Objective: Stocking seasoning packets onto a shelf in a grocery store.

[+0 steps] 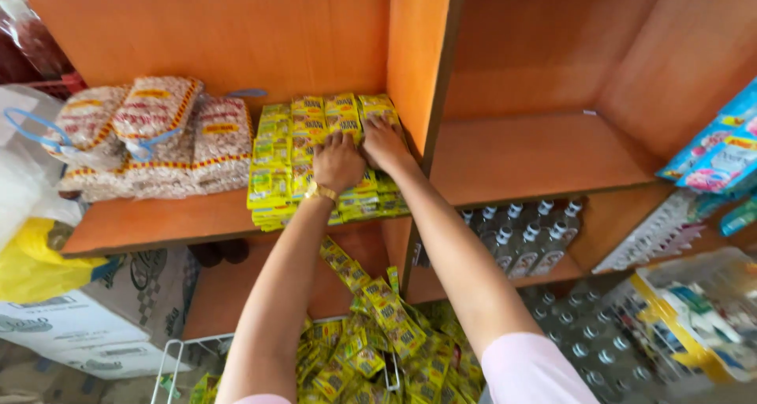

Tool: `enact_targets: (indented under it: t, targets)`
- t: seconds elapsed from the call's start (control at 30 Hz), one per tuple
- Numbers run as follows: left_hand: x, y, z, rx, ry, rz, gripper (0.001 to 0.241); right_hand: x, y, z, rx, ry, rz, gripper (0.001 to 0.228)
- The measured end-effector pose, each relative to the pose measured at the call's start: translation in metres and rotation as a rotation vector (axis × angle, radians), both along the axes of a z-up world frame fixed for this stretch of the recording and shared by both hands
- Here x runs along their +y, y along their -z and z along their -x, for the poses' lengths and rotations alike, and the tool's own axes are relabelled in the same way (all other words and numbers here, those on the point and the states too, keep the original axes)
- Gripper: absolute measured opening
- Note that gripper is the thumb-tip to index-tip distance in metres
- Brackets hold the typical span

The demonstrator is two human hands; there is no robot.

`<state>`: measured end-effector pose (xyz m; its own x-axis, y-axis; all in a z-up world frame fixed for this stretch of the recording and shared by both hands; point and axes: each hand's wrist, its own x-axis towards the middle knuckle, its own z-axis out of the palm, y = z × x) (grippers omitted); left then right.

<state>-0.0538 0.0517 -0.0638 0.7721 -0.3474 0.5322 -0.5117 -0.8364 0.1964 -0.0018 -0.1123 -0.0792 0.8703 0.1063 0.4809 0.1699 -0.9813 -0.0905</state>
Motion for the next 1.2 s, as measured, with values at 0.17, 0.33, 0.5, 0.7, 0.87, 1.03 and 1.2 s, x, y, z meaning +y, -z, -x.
enact_targets:
  t: [0.17,0.33,0.5,0.7,0.87,1.03,1.2]
  targets:
    - [0.016,-0.043,0.041,-0.131,0.036,0.012,0.041,-0.056,-0.063,0.103,-0.187,-0.233,-0.300,0.040]
    - [0.058,-0.101,0.168,-0.405,0.254,0.348,0.023,0.035,-0.140,0.285,-0.400,-0.464,-0.530,0.024]
    - [0.094,-0.042,0.249,-0.177,0.326,0.364,0.012,0.023,-0.069,0.347,-0.081,-0.442,-0.578,0.019]
    - [0.114,0.113,0.282,0.375,0.266,0.194,0.018,0.031,0.121,0.343,0.370,-0.608,-0.409,0.019]
    - [0.120,0.227,0.300,0.669,0.213,-0.085,0.016,0.041,0.190,0.365,0.860,-0.579,0.009,0.018]
    - [0.116,0.254,0.326,0.503,0.172,-0.392,0.012,0.020,0.269,0.363,0.905,-0.409,0.146,0.021]
    - [0.103,0.259,0.333,0.505,0.210,-0.427,0.019,0.026,0.252,0.367,0.656,-0.500,0.163,0.019]
